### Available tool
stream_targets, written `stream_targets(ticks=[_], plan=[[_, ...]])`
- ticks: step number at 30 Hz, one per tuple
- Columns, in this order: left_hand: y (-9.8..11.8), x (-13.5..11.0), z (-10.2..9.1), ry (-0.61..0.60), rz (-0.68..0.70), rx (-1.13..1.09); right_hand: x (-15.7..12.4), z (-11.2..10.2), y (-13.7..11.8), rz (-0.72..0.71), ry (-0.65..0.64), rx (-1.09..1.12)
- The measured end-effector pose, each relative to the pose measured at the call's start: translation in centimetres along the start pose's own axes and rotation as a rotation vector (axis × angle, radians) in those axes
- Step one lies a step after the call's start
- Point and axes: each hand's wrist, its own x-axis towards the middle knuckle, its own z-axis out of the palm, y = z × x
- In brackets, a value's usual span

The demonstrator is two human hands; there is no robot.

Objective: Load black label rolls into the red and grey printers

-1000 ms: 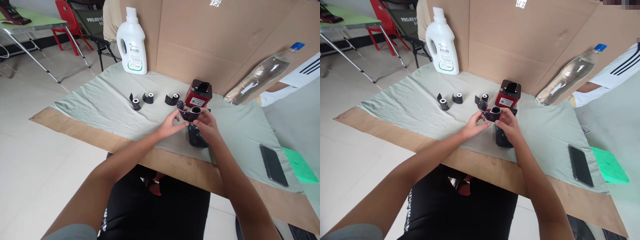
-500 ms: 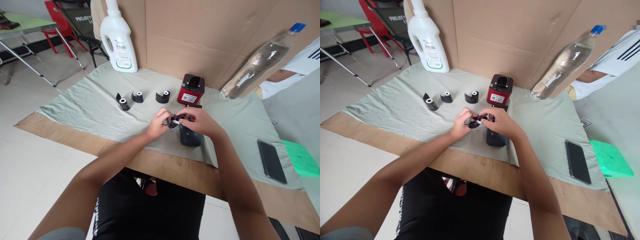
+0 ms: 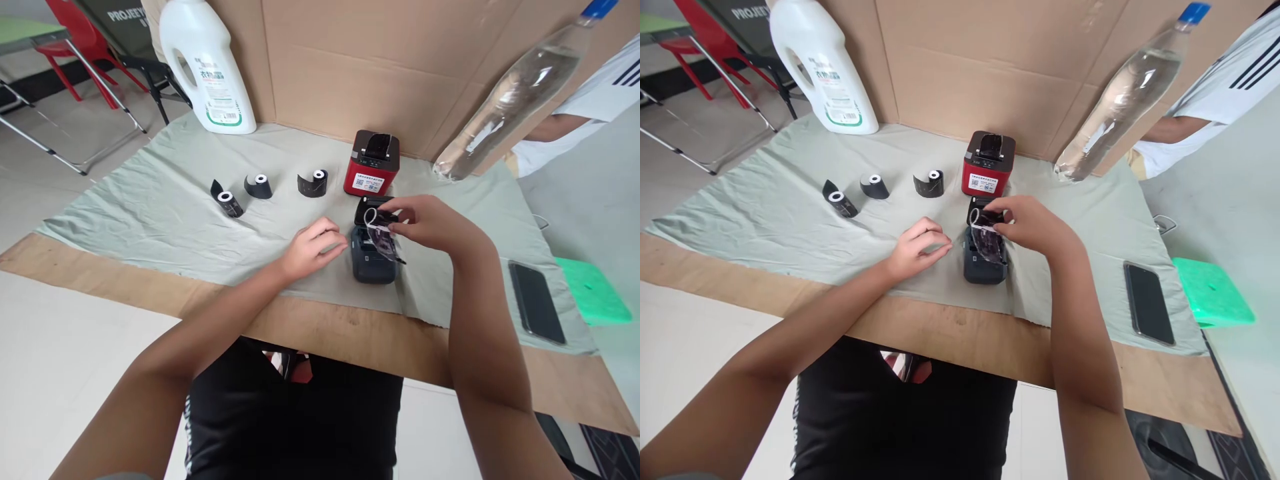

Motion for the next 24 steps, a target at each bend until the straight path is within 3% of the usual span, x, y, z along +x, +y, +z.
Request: stream_targets(ticks=[5, 11, 16, 24], plan=[[-0.4, -0.1, 0.1, -0.005, -0.015, -0.107, 0.0, 0.2, 1.7, 0.186, -0.062, -0.142], [-0.4, -0.3, 0.2, -0.105, -0.118, -0.128, 1.0, 2.5, 1.3, 0.035, -0.136, -0.303], [-0.5, -0.3, 0.2, -0.117, -0.137, -0.138, 1.3, 3.9, 1.4, 0.062, -0.121, -0.368], [-0.1, -0.2, -0.1, -0.165, -0.150, -0.137, 1.2, 3.0, 0.4, 0.090, -0.187, -0.344]])
